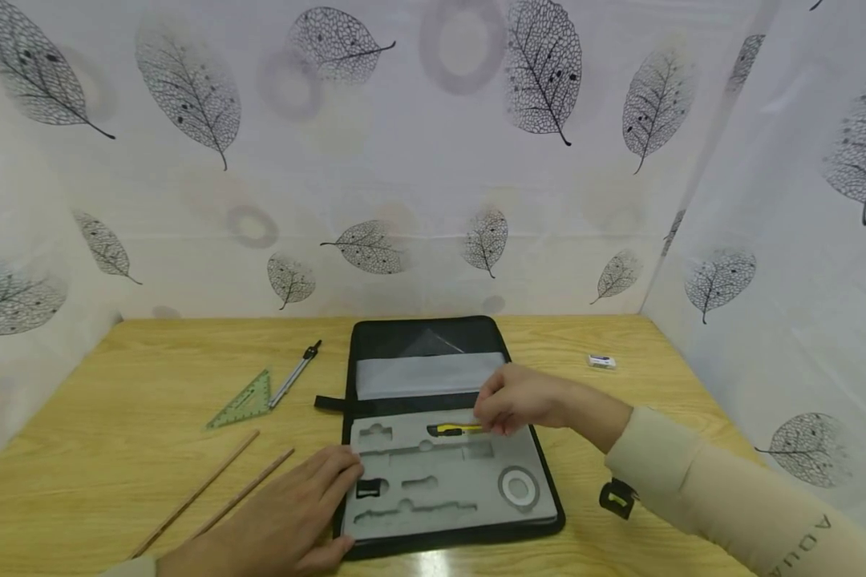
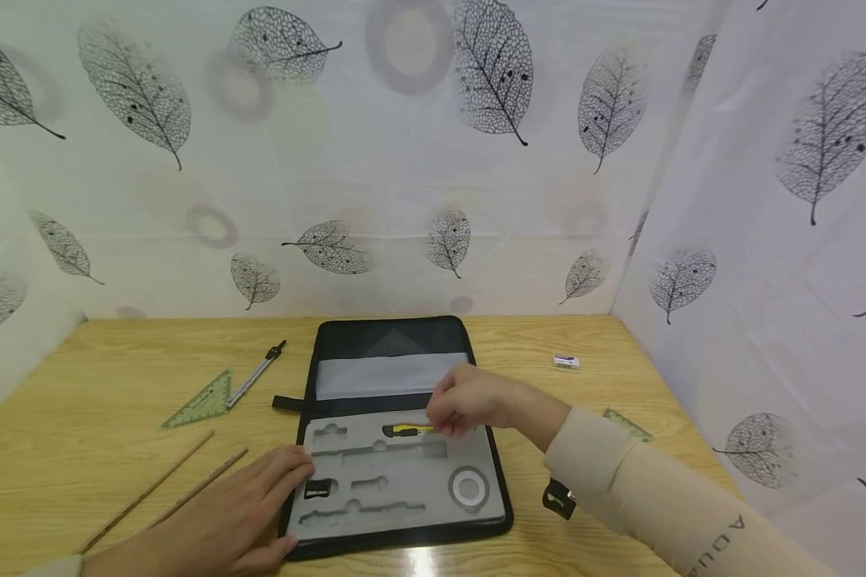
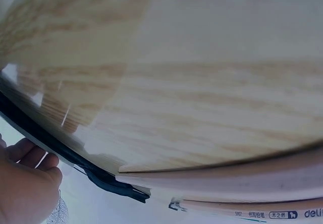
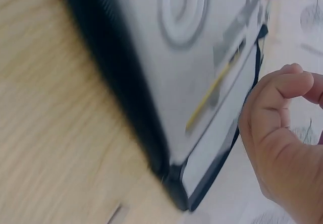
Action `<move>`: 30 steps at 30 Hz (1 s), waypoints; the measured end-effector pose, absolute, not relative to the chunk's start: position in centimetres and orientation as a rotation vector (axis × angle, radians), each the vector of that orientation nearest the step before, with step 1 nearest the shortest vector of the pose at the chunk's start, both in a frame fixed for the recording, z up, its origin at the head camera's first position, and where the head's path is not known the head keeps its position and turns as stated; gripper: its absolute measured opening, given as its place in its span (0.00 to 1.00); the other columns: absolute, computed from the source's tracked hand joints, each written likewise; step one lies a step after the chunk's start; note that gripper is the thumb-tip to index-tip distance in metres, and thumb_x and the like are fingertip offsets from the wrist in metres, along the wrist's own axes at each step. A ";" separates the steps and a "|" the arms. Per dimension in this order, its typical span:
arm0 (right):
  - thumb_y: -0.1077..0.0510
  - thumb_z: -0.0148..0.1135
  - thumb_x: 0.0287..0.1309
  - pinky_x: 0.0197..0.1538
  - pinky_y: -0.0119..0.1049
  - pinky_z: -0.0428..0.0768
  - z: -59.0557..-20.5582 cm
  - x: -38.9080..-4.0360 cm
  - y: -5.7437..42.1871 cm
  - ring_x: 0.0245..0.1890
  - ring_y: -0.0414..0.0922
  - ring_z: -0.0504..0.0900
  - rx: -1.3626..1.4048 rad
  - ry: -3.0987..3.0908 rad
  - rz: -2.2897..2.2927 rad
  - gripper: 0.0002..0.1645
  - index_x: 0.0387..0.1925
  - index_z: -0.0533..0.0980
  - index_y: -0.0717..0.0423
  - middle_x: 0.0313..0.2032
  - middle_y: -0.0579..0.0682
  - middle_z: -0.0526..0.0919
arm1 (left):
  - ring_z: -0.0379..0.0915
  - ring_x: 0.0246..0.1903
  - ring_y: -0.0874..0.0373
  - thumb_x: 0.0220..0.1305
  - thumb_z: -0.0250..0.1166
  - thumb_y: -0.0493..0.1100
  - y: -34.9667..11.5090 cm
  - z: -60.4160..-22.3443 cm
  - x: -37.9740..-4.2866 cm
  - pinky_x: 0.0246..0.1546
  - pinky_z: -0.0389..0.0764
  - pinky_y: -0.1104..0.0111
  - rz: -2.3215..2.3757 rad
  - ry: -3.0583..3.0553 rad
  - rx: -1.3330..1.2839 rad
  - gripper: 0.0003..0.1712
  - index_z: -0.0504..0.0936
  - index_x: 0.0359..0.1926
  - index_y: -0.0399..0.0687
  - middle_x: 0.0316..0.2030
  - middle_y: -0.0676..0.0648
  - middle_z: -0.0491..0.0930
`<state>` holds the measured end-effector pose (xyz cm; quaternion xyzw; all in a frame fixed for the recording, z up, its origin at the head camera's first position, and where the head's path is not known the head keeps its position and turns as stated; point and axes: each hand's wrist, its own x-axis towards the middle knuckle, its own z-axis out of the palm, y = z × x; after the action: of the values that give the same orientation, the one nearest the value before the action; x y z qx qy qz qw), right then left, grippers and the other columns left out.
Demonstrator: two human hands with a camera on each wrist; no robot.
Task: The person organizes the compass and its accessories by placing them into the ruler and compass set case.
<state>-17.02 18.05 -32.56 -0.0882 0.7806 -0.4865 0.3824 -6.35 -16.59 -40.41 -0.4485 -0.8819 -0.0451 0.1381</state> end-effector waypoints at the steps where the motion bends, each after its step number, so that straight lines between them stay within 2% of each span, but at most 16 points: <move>1: 0.65 0.61 0.57 0.29 0.30 0.77 -32.4 -17.2 18.6 0.24 0.41 0.75 -0.219 1.999 -1.248 0.07 0.34 0.78 0.68 0.25 0.51 0.78 | 0.66 0.58 0.60 0.66 0.59 0.67 -16.6 -40.4 -6.3 0.58 0.78 0.64 -0.130 -2.555 -1.298 0.36 0.75 0.61 0.45 0.59 0.49 0.70; 4: 0.65 0.59 0.57 0.29 0.31 0.76 -32.0 -17.8 20.2 0.25 0.41 0.75 -0.202 2.022 -1.269 0.07 0.35 0.78 0.67 0.25 0.50 0.78 | 0.66 0.58 0.60 0.66 0.58 0.67 -16.6 -40.4 -6.3 0.58 0.78 0.64 -0.124 -2.559 -1.299 0.36 0.75 0.61 0.45 0.59 0.49 0.70; 9: 0.65 0.57 0.59 0.30 0.30 0.76 -31.2 -18.9 23.0 0.25 0.41 0.75 -0.161 2.071 -1.290 0.06 0.28 0.77 0.62 0.28 0.50 0.77 | 0.67 0.57 0.60 0.65 0.59 0.67 -16.7 -40.4 -6.4 0.57 0.79 0.64 -0.117 -2.538 -1.304 0.36 0.75 0.60 0.44 0.58 0.49 0.70; 18: 0.63 0.55 0.64 0.31 0.30 0.77 -31.5 -19.6 29.2 0.27 0.40 0.74 -0.109 2.198 -1.226 0.13 0.22 0.71 0.56 0.30 0.50 0.75 | 0.65 0.58 0.60 0.68 0.56 0.68 -16.7 -40.2 -6.3 0.58 0.78 0.64 -0.119 -2.585 -1.301 0.35 0.74 0.61 0.46 0.60 0.50 0.69; 26: 0.62 0.55 0.65 0.31 0.31 0.78 -32.4 -19.2 34.2 0.24 0.39 0.74 0.011 2.251 -1.206 0.13 0.24 0.76 0.57 0.24 0.47 0.77 | 0.65 0.58 0.60 0.69 0.52 0.69 -16.8 -40.0 -6.5 0.60 0.77 0.62 -0.115 -2.661 -1.305 0.36 0.73 0.63 0.47 0.61 0.51 0.68; 30: 0.63 0.55 0.64 0.30 0.29 0.78 -32.6 -19.0 35.4 0.24 0.38 0.74 0.031 2.254 -1.212 0.11 0.26 0.78 0.59 0.25 0.46 0.77 | 0.65 0.60 0.59 0.71 0.49 0.69 -16.8 -39.9 -6.4 0.63 0.75 0.60 -0.117 -2.733 -1.303 0.37 0.72 0.65 0.48 0.62 0.51 0.67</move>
<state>-19.01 35.37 -32.61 0.0117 0.8438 -0.4535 0.2869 -6.44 -16.80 -39.87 -0.4293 -0.9006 -0.0385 0.0557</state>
